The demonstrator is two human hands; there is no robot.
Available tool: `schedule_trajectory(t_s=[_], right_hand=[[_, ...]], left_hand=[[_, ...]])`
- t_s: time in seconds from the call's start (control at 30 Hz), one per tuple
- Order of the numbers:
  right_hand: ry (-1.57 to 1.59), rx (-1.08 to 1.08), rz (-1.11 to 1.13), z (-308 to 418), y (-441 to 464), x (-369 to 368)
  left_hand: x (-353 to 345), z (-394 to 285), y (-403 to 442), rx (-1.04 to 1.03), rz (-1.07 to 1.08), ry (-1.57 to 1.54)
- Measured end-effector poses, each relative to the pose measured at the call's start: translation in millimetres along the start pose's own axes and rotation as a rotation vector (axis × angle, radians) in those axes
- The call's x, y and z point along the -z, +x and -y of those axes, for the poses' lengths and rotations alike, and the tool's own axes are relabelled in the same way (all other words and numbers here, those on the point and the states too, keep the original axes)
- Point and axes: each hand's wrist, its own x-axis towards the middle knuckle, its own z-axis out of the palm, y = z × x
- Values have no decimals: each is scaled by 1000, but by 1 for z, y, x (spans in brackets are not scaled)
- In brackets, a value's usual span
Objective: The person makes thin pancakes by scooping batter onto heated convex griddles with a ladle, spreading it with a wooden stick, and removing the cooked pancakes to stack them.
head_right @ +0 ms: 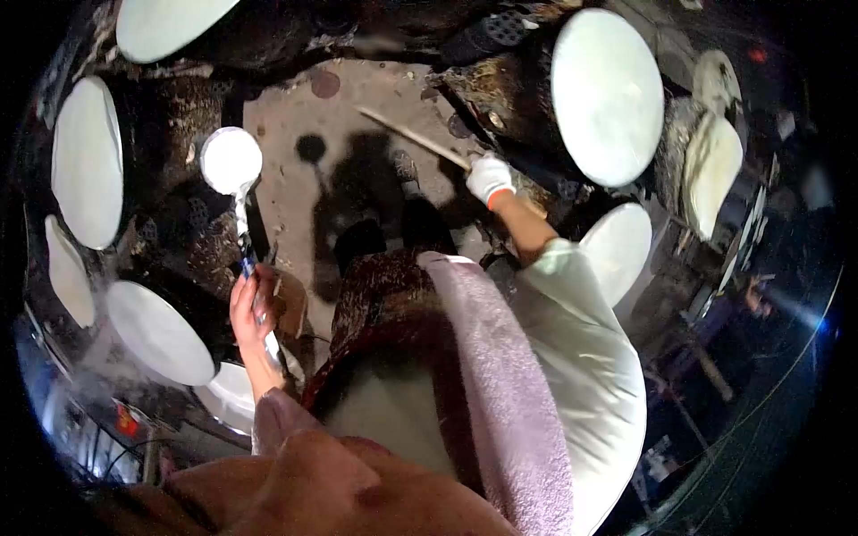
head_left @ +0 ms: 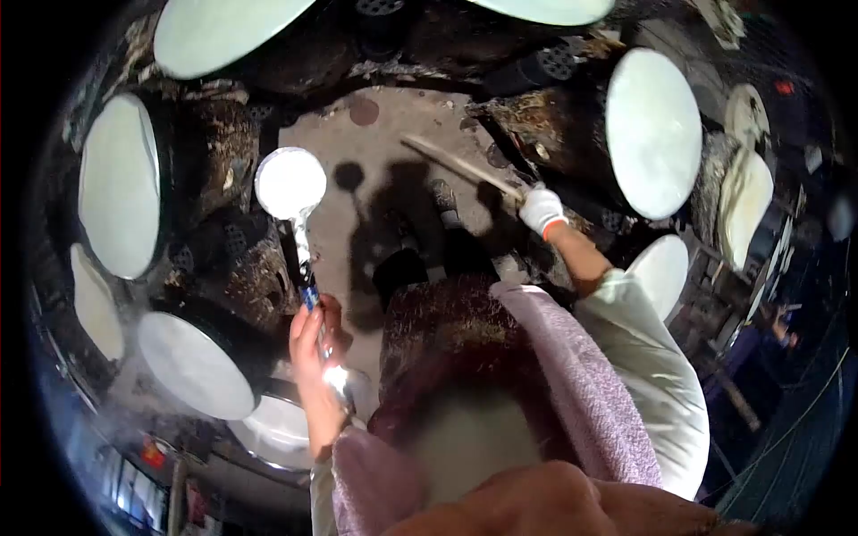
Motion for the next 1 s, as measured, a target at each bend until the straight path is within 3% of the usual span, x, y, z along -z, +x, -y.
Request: schedule_trajectory(t_s=[0.1, 0.17, 0.27, 0.5, 0.53, 0.77, 0.83, 0.87, 0.9, 0.93, 1.0], right_hand=[[-182, -36, -24, -35, 79, -19], [-222, -86, 82, -71, 130, -49], [-217, -57, 110, -69, 141, -56], [-221, -53, 106, -65, 152, -72], [-215, -60, 109, -61, 152, -68], [-229, -3, 219, -89, 179, -83], [-278, 37, 199, -46, 145, -34], [-270, -1, 278, -29, 137, -21], [-186, -2, 109, -17, 118, -18], [-106, 230, -85, -20, 106, -27], [12, 361, -109, 0, 78, -23]], left_hand=[[27, 14, -6, -47, -6, -100], [33, 20, -7, -48, 25, -154], [31, 24, -3, -89, -124, -79], [41, 35, 16, -108, -128, -186], [43, 34, 18, -96, -12, -184], [31, 34, 9, -110, 59, -294], [33, 36, 3, -124, 145, -336], [34, 35, -5, -124, 86, -321], [38, 35, -9, -97, 209, -385], [27, 29, -16, -89, 107, -414], [12, 23, -34, -133, -40, -369]])
